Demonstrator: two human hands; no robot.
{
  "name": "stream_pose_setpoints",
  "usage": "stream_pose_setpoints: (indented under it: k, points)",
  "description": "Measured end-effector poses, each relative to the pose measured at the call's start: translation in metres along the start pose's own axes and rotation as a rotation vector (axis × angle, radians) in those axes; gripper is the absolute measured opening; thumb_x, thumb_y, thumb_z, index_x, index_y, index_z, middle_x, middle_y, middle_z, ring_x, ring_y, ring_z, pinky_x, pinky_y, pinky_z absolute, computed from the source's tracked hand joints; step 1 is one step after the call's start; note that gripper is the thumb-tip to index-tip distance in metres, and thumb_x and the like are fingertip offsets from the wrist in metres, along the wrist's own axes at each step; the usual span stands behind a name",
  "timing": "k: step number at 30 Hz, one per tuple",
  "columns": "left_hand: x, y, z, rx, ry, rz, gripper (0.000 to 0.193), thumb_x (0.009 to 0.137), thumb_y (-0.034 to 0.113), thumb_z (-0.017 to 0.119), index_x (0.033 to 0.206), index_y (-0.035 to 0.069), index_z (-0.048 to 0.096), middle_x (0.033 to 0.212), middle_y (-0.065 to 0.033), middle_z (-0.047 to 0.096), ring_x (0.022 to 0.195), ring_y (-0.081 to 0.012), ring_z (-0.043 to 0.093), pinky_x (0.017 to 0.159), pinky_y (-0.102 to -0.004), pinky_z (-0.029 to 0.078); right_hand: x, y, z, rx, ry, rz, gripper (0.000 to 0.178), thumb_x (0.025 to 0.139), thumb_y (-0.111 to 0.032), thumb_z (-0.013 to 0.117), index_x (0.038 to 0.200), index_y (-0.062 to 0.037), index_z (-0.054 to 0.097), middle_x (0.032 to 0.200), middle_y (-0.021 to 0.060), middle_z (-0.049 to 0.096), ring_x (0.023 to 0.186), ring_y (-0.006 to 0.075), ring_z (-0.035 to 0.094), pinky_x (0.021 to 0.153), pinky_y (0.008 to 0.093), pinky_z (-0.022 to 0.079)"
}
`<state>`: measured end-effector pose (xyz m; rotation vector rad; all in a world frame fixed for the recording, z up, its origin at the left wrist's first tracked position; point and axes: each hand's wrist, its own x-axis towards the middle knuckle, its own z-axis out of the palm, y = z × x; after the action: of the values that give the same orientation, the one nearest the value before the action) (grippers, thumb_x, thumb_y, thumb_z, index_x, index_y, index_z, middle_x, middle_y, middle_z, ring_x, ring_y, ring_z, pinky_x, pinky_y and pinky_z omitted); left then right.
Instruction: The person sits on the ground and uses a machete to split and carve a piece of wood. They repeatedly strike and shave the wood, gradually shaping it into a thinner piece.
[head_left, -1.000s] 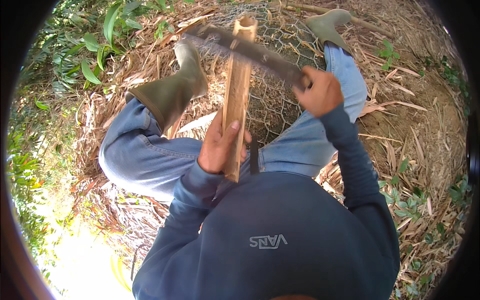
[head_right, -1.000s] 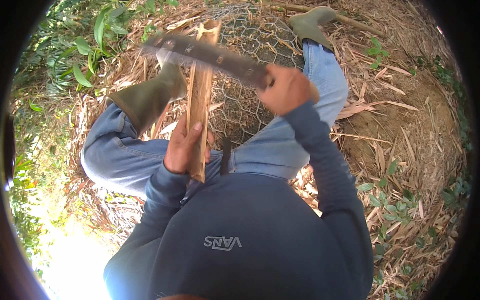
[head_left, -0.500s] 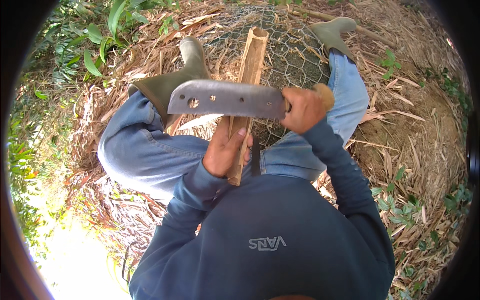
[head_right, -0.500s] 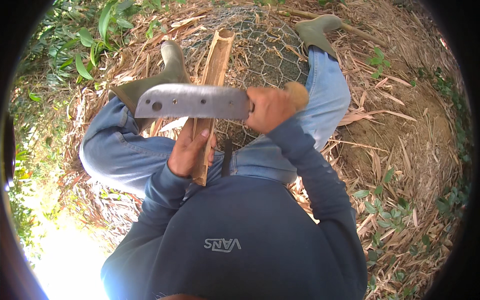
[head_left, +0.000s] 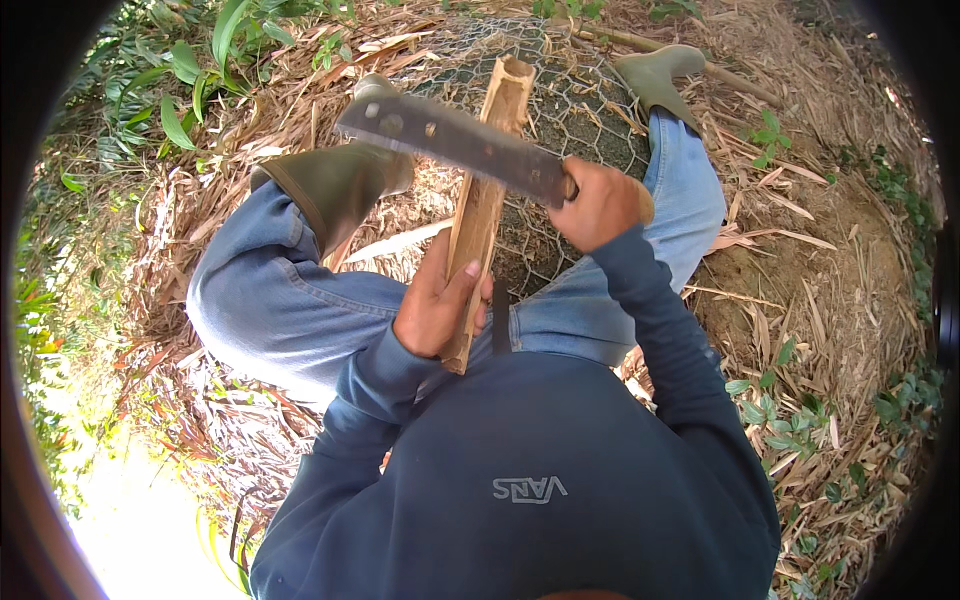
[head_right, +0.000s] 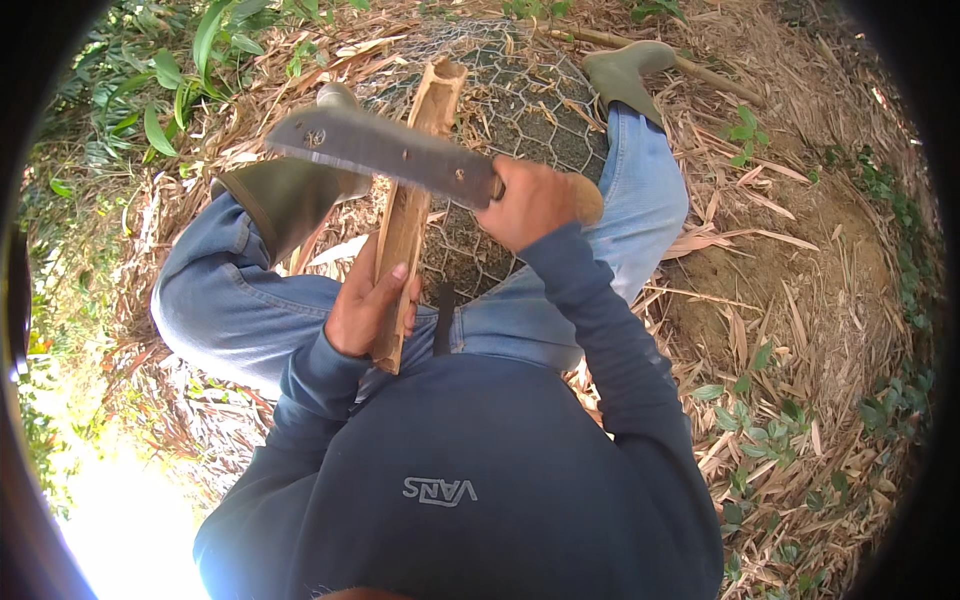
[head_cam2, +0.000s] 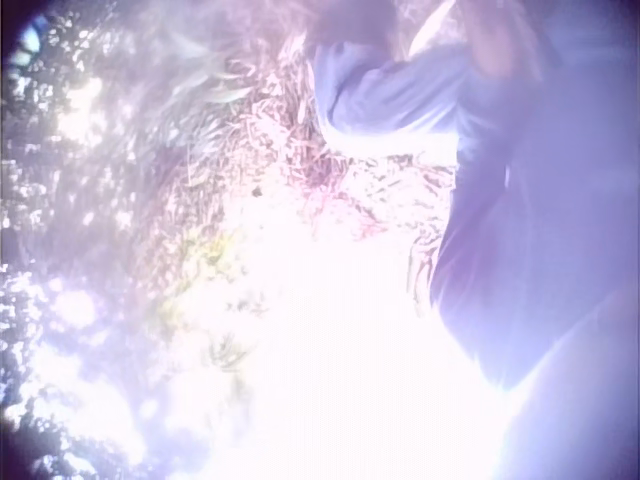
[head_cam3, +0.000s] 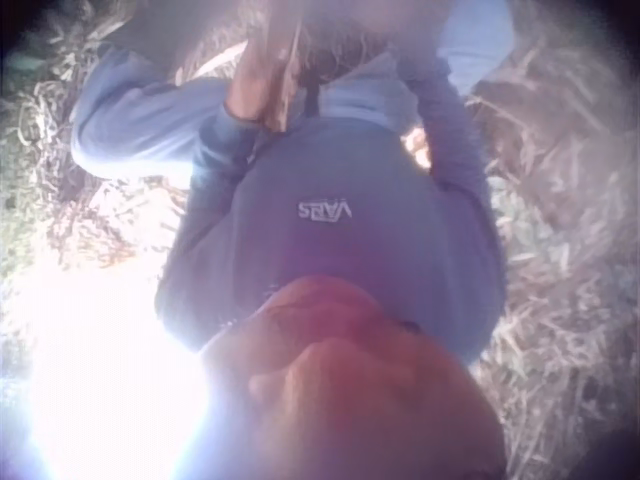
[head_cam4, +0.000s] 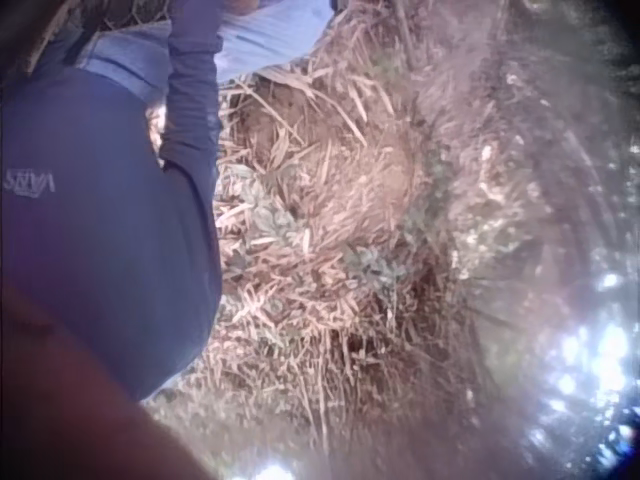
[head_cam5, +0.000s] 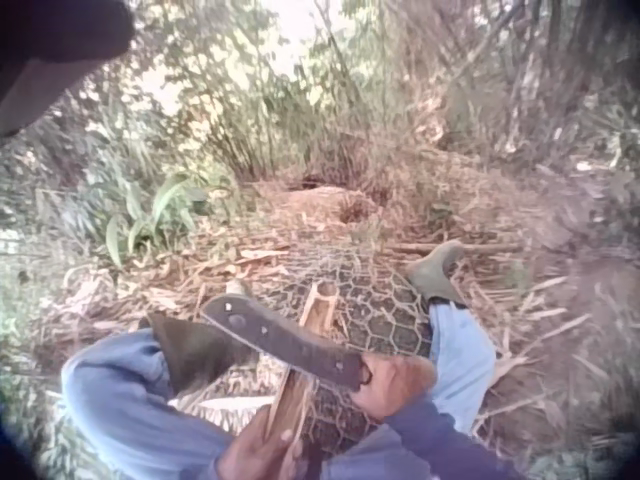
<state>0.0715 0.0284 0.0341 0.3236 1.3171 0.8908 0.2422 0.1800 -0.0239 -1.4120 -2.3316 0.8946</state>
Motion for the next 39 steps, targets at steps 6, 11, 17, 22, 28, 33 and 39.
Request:
stream_pose_setpoints:
  k: [6,11,17,22,28,33,39]
  points:
    - [0.002,-0.003,0.002,-0.025,-0.035,-0.022,0.043,0.102,0.016,0.046,0.141,0.004,0.031,0.083,-0.0076,0.056,0.056,-0.0133,0.055,0.048,-0.0254,0.048,0.020,0.027,0.003,-0.146,0.017,0.041,0.024,0.074,-0.031,0.071,0.075,-0.0087,0.063,0.069,0.0157,0.064,0.068,0.0388,0.064,0.062,0.0475,0.049]
    - [0.004,-0.007,0.001,-0.005,-0.019,0.001,0.041,0.103,0.017,0.046,0.139,0.004,0.033,0.082,-0.0070,0.055,0.057,-0.0127,0.055,0.049,-0.0251,0.049,0.001,0.009,-0.016,-0.097,-0.118,-0.076,0.027,0.074,-0.033,0.071,0.078,-0.0073,0.065,0.073,0.0177,0.066,0.072,0.0389,0.066,0.065,0.0487,0.051]
    - [0.002,-0.003,0.003,0.020,-0.065,-0.019,0.040,0.103,0.017,0.045,0.140,0.006,0.033,0.083,-0.0065,0.055,0.057,-0.0121,0.055,0.049,-0.0249,0.049,0.026,0.032,-0.007,-0.129,0.011,0.079,0.023,0.073,-0.028,0.074,0.077,-0.0074,0.065,0.068,0.0165,0.064,0.068,0.0386,0.064,0.060,0.0460,0.049]
    - [0.004,-0.002,0.003,0.005,-0.060,-0.063,0.047,0.103,0.018,0.046,0.145,0.005,0.029,0.082,-0.0067,0.056,0.057,-0.0121,0.055,0.049,-0.0247,0.049,0.022,0.034,-0.009,-0.205,-0.064,0.023,0.024,0.073,-0.032,0.072,0.080,-0.0090,0.067,0.073,0.0173,0.066,0.072,0.0394,0.065,0.064,0.0486,0.051]
    - [0.010,-0.003,-0.002,0.105,-0.027,-0.014,0.046,0.103,0.012,0.042,0.147,0.005,0.028,0.085,-0.0077,0.057,0.057,-0.0102,0.054,0.051,-0.0247,0.048,0.033,0.048,-0.022,-0.087,-0.003,0.231,0.024,0.075,-0.029,0.073,0.083,-0.0061,0.069,0.073,0.0175,0.067,0.074,0.0383,0.067,0.064,0.0447,0.052]
    - [0.017,-0.016,-0.006,0.003,-0.001,-0.054,0.045,0.101,0.013,0.045,0.142,0.006,0.030,0.092,-0.0080,0.057,0.067,-0.0119,0.055,0.056,-0.0260,0.049,-0.020,-0.005,-0.014,0.012,-0.149,-0.101,0.025,0.074,-0.028,0.071,0.079,-0.0046,0.063,0.069,0.0171,0.062,0.065,0.0391,0.062,0.057,0.0454,0.046]
    - [0.002,-0.006,0.001,-0.065,-0.082,-0.107,0.054,0.101,0.013,0.046,0.149,0.008,0.023,0.089,-0.0068,0.055,0.063,-0.0121,0.053,0.053,-0.0248,0.047,0.000,0.019,0.008,-0.034,-0.081,0.047,0.023,0.075,-0.028,0.071,0.075,-0.0066,0.062,0.068,0.0168,0.061,0.066,0.0384,0.063,0.058,0.0455,0.047]
